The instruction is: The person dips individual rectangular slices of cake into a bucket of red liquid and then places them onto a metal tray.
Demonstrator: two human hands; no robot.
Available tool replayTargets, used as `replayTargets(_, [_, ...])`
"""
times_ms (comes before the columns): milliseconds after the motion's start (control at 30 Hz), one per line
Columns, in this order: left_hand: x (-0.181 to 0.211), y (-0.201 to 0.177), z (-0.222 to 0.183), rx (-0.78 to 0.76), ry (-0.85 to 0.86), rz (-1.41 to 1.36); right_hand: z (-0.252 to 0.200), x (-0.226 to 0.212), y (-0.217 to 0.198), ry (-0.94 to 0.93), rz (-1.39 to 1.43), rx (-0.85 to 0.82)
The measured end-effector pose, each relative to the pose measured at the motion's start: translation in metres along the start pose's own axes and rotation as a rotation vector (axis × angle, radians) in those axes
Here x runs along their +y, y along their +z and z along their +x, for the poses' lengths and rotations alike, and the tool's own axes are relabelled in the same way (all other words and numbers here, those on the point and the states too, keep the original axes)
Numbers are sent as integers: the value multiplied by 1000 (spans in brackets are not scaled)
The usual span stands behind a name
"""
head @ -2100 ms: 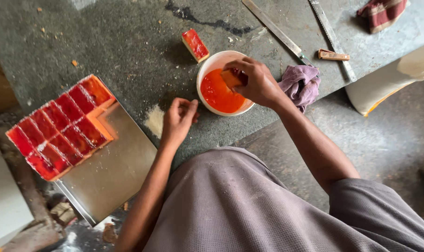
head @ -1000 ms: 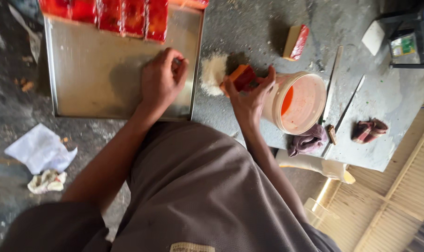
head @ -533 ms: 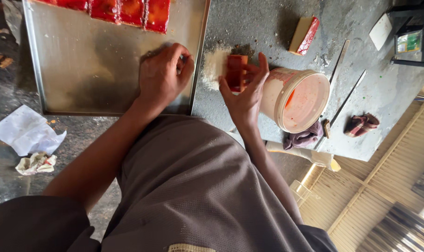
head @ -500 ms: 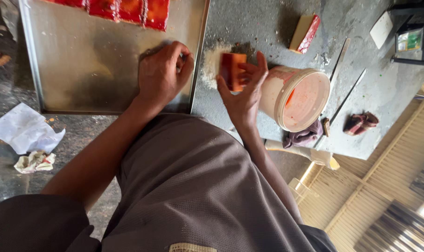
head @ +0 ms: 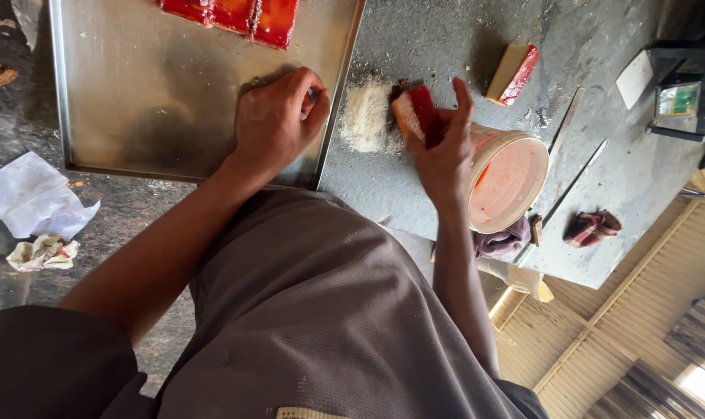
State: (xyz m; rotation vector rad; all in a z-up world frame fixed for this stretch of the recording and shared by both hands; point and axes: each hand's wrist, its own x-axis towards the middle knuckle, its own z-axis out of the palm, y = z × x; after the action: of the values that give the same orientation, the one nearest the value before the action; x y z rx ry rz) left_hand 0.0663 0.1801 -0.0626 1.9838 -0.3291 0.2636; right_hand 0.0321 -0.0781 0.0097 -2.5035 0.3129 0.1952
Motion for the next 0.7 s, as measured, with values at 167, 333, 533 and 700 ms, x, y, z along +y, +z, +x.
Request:
replayTargets(167, [-2, 0, -2, -66, -22, 49, -6, -37, -26, -342, -429, -59])
replayTargets(333, [4, 0, -4, -49, -63, 11, 1, -51, -5, -396, -551, -233])
replayTargets(533, [-4, 0, -6, -21, -35, -24, 23, -55, -36, -256, -216, -294])
replayTargets(700, [-4, -1, -5, -52, -94, -26, 55, -66, -4, -230, 169, -163])
